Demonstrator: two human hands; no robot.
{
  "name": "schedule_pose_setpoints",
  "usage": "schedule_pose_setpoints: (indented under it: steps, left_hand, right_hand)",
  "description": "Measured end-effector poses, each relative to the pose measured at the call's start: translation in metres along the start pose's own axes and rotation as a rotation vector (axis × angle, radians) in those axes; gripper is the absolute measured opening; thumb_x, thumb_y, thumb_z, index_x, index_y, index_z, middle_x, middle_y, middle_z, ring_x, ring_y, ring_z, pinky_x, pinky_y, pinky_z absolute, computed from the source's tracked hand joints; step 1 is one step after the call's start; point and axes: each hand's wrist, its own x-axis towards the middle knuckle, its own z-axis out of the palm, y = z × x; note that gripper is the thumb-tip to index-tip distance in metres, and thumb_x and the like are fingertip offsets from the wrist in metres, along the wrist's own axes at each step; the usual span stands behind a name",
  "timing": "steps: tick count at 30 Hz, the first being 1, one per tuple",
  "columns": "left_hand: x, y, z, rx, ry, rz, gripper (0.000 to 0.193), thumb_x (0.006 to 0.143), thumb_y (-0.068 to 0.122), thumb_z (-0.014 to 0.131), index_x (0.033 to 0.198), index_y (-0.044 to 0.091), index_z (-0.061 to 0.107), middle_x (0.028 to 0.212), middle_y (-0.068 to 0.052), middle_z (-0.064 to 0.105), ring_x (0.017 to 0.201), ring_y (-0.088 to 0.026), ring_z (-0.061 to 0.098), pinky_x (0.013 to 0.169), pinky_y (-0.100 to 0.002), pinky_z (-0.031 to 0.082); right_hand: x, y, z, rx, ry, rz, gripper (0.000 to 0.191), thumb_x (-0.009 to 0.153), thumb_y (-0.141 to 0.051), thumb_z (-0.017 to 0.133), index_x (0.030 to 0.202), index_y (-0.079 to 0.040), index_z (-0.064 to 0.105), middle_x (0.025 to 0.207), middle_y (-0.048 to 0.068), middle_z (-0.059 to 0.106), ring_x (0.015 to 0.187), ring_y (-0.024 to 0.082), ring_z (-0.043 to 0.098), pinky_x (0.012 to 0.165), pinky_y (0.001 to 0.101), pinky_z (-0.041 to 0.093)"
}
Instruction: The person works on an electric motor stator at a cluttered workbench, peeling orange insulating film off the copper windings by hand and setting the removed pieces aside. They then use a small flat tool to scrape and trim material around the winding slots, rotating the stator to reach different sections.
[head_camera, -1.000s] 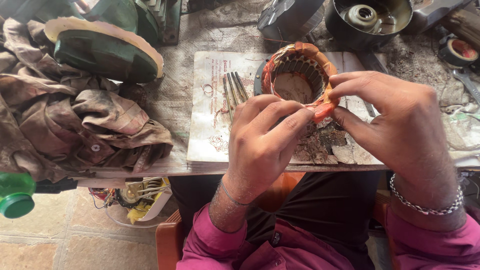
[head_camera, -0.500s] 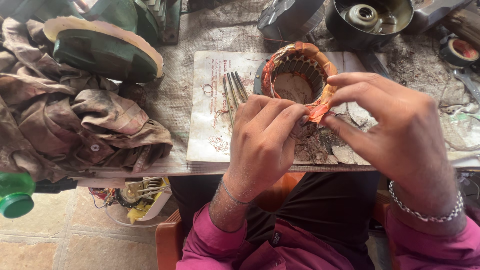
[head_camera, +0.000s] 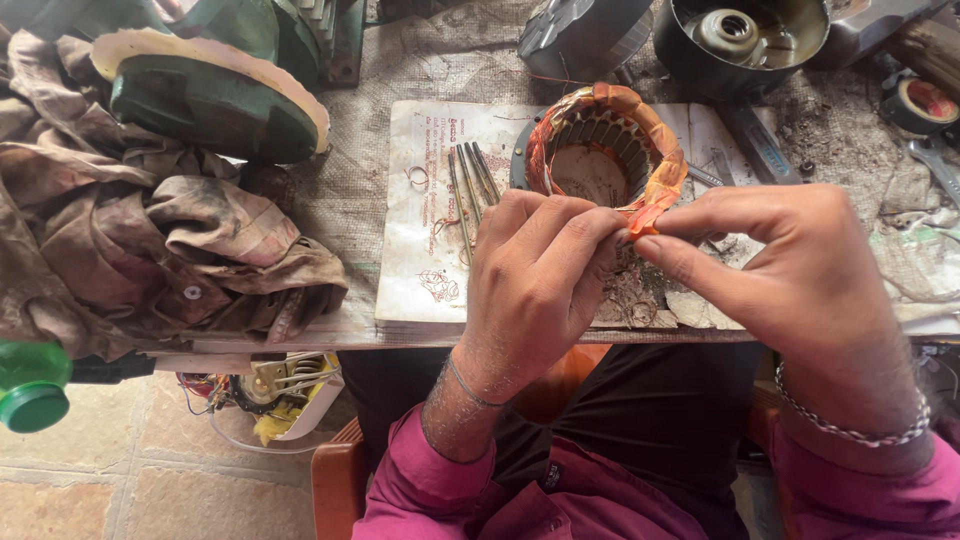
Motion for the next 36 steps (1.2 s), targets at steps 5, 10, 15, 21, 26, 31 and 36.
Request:
schedule_pose_setpoints:
  steps: [5, 10, 15, 21, 26, 31, 36]
  left_hand:
    - [0.000, -0.001, 0.000, -0.023, -0.010, 0.012, 0.021, 0.099, 0.010, 0.075, 0.118, 0.009, 0.067, 0.109, -0.001, 0.068, 0.099, -0.024, 0.061, 0.090, -0.038, 0.047]
    - [-0.001, 0.000, 0.002, -0.027, 0.050, -0.045, 0.017, 0.100, 0.008, 0.073, 0.116, 0.008, 0.068, 0.103, -0.003, 0.068, 0.097, -0.024, 0.062, 0.089, -0.038, 0.049]
    - [0.000, 0.000, 0.006, -0.041, 0.104, -0.137, 0.011, 0.102, 0.008, 0.072, 0.112, 0.007, 0.069, 0.098, -0.005, 0.067, 0.090, -0.025, 0.062, 0.084, -0.037, 0.049]
    - [0.000, 0.000, 0.009, -0.116, 0.093, -0.208, 0.006, 0.103, 0.007, 0.068, 0.109, 0.006, 0.069, 0.096, -0.007, 0.069, 0.087, -0.026, 0.061, 0.081, -0.037, 0.048]
    - [0.001, -0.007, 0.003, -0.129, 0.190, -0.329, 0.005, 0.105, 0.008, 0.068, 0.106, 0.004, 0.070, 0.093, -0.008, 0.070, 0.086, -0.022, 0.062, 0.077, -0.035, 0.051]
    - [0.000, -0.012, -0.005, -0.158, 0.240, -0.358, 0.006, 0.103, 0.006, 0.069, 0.107, 0.003, 0.071, 0.095, -0.009, 0.073, 0.082, -0.018, 0.066, 0.075, -0.031, 0.054]
    - [-0.002, -0.018, -0.015, -0.119, 0.299, -0.354, 0.012, 0.103, 0.005, 0.072, 0.114, 0.002, 0.072, 0.104, -0.010, 0.076, 0.086, -0.014, 0.072, 0.075, -0.029, 0.057]
  right_hand:
    - [0.000, 0.003, 0.002, 0.071, 0.006, 0.051, 0.018, 0.085, -0.007, 0.081, 0.102, -0.001, 0.080, 0.092, 0.009, 0.081, 0.081, 0.010, 0.073, 0.073, 0.0248, 0.056]
    - [0.004, 0.005, 0.000, -0.037, 0.006, -0.078, 0.018, 0.085, -0.006, 0.080, 0.102, -0.002, 0.078, 0.093, 0.009, 0.079, 0.083, 0.011, 0.075, 0.074, 0.0249, 0.056]
    - [0.007, 0.009, -0.004, -0.151, 0.002, -0.068, 0.019, 0.081, -0.008, 0.081, 0.098, -0.002, 0.077, 0.085, 0.010, 0.077, 0.074, 0.014, 0.074, 0.067, 0.0281, 0.054]
    - [0.013, 0.018, -0.009, -0.206, -0.063, -0.116, 0.019, 0.078, -0.010, 0.078, 0.094, -0.002, 0.075, 0.088, 0.009, 0.075, 0.080, 0.018, 0.074, 0.071, 0.0307, 0.055]
    - [0.014, 0.023, -0.013, -0.160, -0.091, -0.184, 0.013, 0.080, -0.010, 0.074, 0.091, -0.003, 0.073, 0.100, 0.008, 0.075, 0.093, 0.018, 0.075, 0.079, 0.0298, 0.058]
    - [0.015, 0.019, -0.013, -0.195, -0.102, -0.132, 0.014, 0.079, -0.011, 0.075, 0.090, -0.002, 0.074, 0.101, 0.008, 0.076, 0.093, 0.018, 0.076, 0.072, 0.0301, 0.058]
    - [0.014, 0.010, -0.014, -0.201, -0.116, -0.113, 0.017, 0.080, -0.016, 0.080, 0.090, -0.003, 0.075, 0.097, 0.008, 0.077, 0.091, 0.018, 0.077, 0.076, 0.0309, 0.057]
